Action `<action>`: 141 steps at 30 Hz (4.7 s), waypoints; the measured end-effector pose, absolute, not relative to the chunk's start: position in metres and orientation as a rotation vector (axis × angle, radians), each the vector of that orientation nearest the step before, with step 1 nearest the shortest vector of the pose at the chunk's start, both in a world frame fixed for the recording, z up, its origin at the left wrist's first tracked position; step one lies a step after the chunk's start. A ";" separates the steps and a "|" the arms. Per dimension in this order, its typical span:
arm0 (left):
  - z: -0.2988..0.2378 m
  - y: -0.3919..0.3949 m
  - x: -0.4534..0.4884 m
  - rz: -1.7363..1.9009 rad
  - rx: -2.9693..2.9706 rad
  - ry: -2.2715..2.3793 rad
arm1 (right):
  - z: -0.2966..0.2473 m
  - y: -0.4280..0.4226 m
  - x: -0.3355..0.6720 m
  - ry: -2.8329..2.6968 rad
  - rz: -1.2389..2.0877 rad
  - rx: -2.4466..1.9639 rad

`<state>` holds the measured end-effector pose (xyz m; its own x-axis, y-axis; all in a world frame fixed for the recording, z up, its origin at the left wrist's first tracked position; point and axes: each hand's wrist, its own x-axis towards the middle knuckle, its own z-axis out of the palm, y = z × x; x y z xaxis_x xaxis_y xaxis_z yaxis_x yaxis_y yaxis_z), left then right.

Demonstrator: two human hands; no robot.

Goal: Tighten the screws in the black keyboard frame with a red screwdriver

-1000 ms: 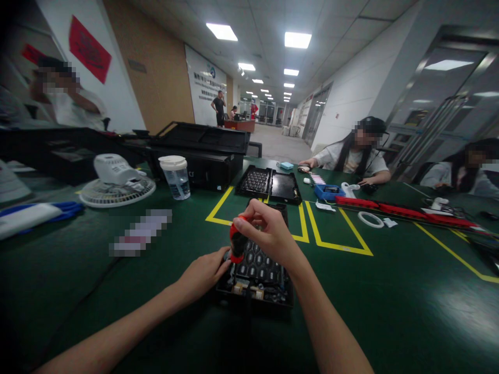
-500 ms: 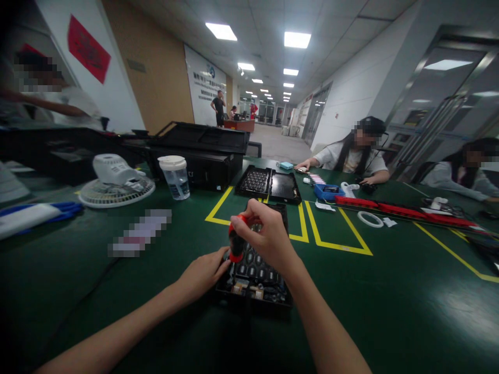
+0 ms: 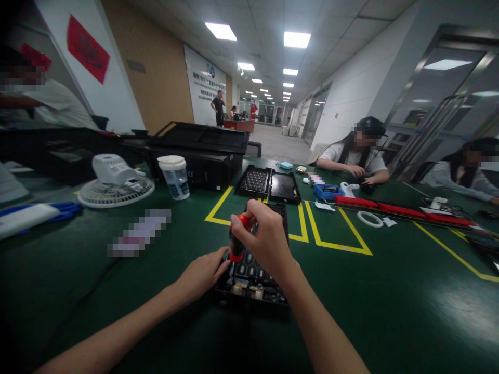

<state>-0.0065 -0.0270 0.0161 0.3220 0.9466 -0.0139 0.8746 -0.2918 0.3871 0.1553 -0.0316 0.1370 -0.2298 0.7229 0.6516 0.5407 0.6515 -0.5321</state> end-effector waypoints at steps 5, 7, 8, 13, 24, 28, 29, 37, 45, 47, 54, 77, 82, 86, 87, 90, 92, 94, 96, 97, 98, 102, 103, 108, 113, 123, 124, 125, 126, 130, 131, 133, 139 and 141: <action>0.017 -0.027 -0.006 0.301 2.271 1.634 | 0.137 -0.034 0.151 -1.892 0.145 -1.014; 0.017 -0.027 -0.006 0.302 2.270 1.636 | 0.136 -0.035 0.150 -1.886 0.119 -1.024; 0.017 -0.027 -0.006 0.306 2.272 1.631 | 0.135 -0.036 0.149 -1.883 0.101 -1.030; 0.015 -0.027 -0.007 0.326 2.278 1.625 | 0.133 -0.037 0.146 -1.862 -0.026 -1.055; 0.018 -0.027 -0.007 0.312 2.273 1.627 | 0.128 -0.040 0.142 -1.781 -0.150 -1.084; 0.015 -0.027 -0.008 0.336 2.284 1.611 | 0.128 -0.039 0.141 -1.765 -0.118 -1.077; 0.015 -0.027 -0.008 0.339 2.284 1.609 | 0.128 -0.039 0.141 -1.760 -0.106 -1.077; 0.014 -0.026 -0.009 0.353 2.291 1.604 | 0.125 -0.034 0.142 -1.661 0.296 -1.069; 0.012 -0.024 -0.008 0.349 2.293 1.611 | 0.116 -0.018 0.140 -1.392 1.203 -0.602; 0.012 -0.025 -0.008 0.363 2.296 1.607 | 0.115 -0.016 0.140 -1.325 1.415 -0.467; 0.014 -0.026 -0.009 0.350 2.320 1.613 | 0.109 -0.011 0.144 -1.380 1.610 -0.285; 0.009 -0.024 -0.009 0.326 2.354 1.627 | 0.105 -0.004 0.152 -1.422 1.780 -0.124; 0.012 -0.025 -0.009 0.303 2.345 1.629 | 0.106 -0.005 0.152 -1.427 1.783 -0.117; 0.013 -0.026 -0.009 0.292 2.333 1.628 | 0.107 -0.006 0.152 -1.432 1.784 -0.120; 0.013 -0.026 -0.009 0.295 2.329 1.627 | 0.107 -0.006 0.152 -1.434 1.781 -0.124; 0.013 -0.026 -0.009 0.318 2.325 1.612 | 0.108 -0.007 0.151 -1.445 1.772 -0.139; 0.013 -0.026 -0.009 0.331 2.323 1.607 | 0.108 -0.008 0.151 -1.452 1.766 -0.150; 0.014 -0.026 -0.009 0.329 2.319 1.609 | 0.108 -0.008 0.151 -1.453 1.758 -0.162; 0.015 -0.026 -0.009 0.319 2.313 1.611 | 0.108 -0.008 0.151 -1.451 1.751 -0.173; 0.015 -0.026 -0.008 0.313 2.310 1.612 | 0.108 -0.008 0.151 -1.450 1.749 -0.175; 0.015 -0.026 -0.008 0.309 2.309 1.614 | 0.108 -0.008 0.152 -1.448 1.748 -0.173; 0.013 -0.025 -0.008 0.299 2.307 1.631 | 0.107 -0.006 0.152 -1.440 1.753 -0.146; 0.013 -0.025 -0.008 0.298 2.309 1.632 | 0.107 -0.006 0.153 -1.438 1.754 -0.139; 0.014 -0.026 -0.008 0.276 2.294 1.650 | 0.110 -0.007 0.156 -1.446 1.742 -0.181; 0.016 -0.027 -0.008 0.306 2.301 1.635 | 0.113 -0.007 0.161 -1.468 1.710 -0.215; 0.014 -0.026 -0.007 0.313 2.281 1.635 | 0.119 -0.009 0.163 -1.548 1.615 -0.340; 0.014 -0.026 -0.007 0.318 2.281 1.632 | 0.119 -0.009 0.163 -1.554 1.603 -0.348; 0.014 -0.026 -0.008 0.324 2.283 1.626 | 0.120 -0.009 0.163 -1.560 1.589 -0.358; 0.014 -0.025 -0.008 0.329 2.285 1.621 | 0.120 -0.009 0.163 -1.567 1.571 -0.368; 0.013 -0.025 -0.008 0.346 2.291 1.609 | 0.121 -0.009 0.164 -1.626 1.438 -0.443; 0.013 -0.025 -0.008 0.348 2.289 1.608 | 0.121 -0.008 0.165 -1.645 1.398 -0.463; 0.013 -0.025 -0.008 0.338 2.279 1.610 | 0.121 -0.007 0.166 -1.679 1.332 -0.494; 0.015 -0.026 -0.007 0.322 2.271 1.623 | 0.127 -0.010 0.166 -1.746 1.166 -0.532; 0.015 -0.026 -0.007 0.330 2.272 1.616 | 0.129 -0.012 0.164 -1.774 1.105 -0.557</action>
<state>-0.0073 -0.0261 0.0152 0.3291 0.9443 -0.0042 0.8672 -0.3005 0.3971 0.1643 -0.0121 0.1289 -0.4549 0.7530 0.4755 -0.0943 0.4902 -0.8665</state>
